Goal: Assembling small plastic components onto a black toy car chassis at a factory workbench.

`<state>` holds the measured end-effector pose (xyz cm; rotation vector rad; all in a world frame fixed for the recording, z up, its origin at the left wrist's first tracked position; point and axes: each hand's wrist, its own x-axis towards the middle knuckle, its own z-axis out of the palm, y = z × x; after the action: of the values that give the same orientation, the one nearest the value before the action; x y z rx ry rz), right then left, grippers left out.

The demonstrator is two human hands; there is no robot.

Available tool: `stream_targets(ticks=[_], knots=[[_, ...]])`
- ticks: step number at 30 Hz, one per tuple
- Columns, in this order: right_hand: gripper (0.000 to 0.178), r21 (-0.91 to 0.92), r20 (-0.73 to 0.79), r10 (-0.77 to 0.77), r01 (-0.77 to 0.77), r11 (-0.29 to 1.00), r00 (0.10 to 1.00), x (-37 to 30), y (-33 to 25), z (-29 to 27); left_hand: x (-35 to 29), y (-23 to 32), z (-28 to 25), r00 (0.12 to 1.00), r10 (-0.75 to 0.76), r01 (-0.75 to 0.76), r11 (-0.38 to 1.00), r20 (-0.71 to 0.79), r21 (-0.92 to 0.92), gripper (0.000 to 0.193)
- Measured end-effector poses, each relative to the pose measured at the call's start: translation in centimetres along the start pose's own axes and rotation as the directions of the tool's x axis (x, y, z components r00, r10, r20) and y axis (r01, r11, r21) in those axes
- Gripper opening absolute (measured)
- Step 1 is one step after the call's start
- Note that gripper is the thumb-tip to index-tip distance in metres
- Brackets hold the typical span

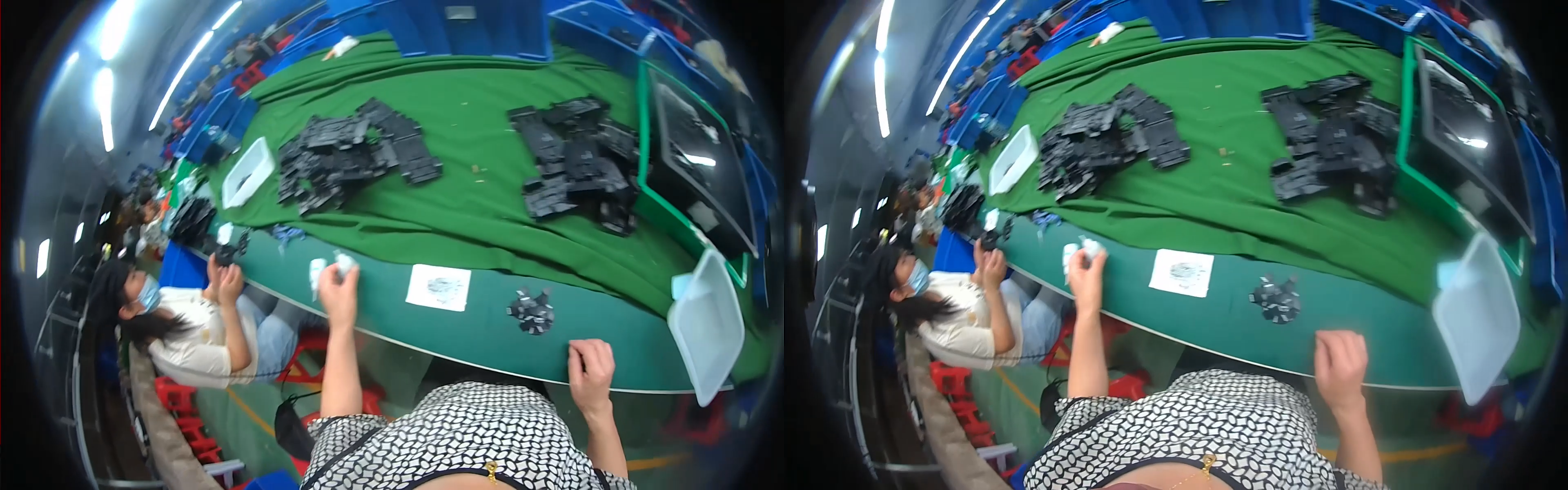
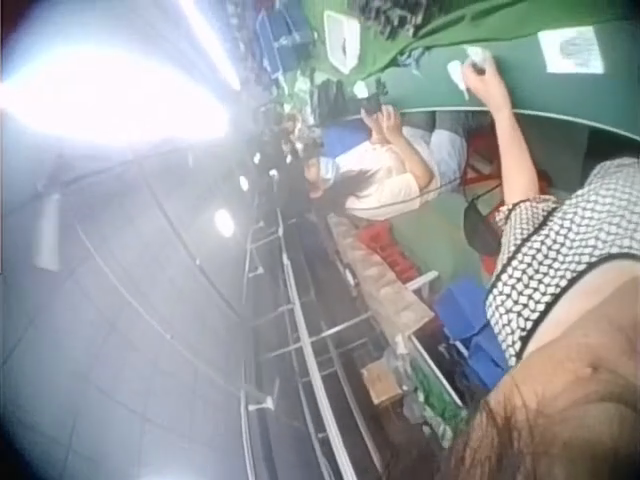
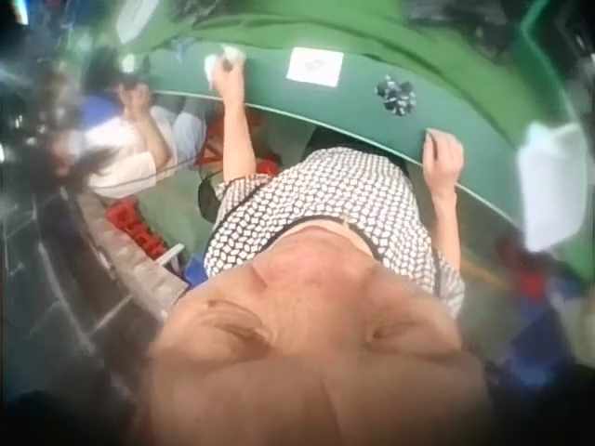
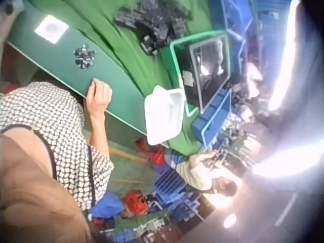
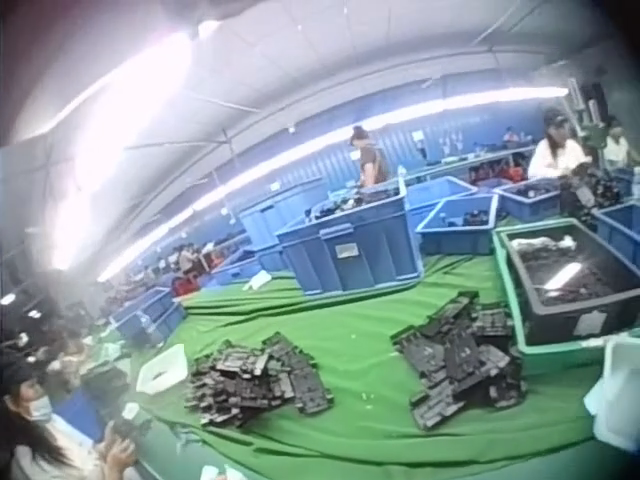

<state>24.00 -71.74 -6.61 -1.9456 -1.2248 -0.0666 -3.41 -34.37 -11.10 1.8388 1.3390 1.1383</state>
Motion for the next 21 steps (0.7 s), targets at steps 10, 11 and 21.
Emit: stream_targets(ticks=[10,11,21], knots=[[0.011,0.029,-0.014,-0.012,0.012,1.000,1.000,2.1,0.4,-0.4,1.6,-1.6,-0.6,0.989,0.073,-0.030,0.949,-0.125,0.313,0.037],[0.011,0.014,-0.023,-0.079,0.079,0.997,0.997,3.8,0.2,-0.5,1.4,-1.8,-1.4,0.983,0.102,-0.041,0.935,-0.154,0.352,0.040],[0.030,-0.501,0.015,-0.455,0.400,0.767,0.891,20.9,4.4,0.8,-6.3,2.9,-2.2,0.969,0.103,-0.110,0.994,-0.225,-0.018,0.025]])
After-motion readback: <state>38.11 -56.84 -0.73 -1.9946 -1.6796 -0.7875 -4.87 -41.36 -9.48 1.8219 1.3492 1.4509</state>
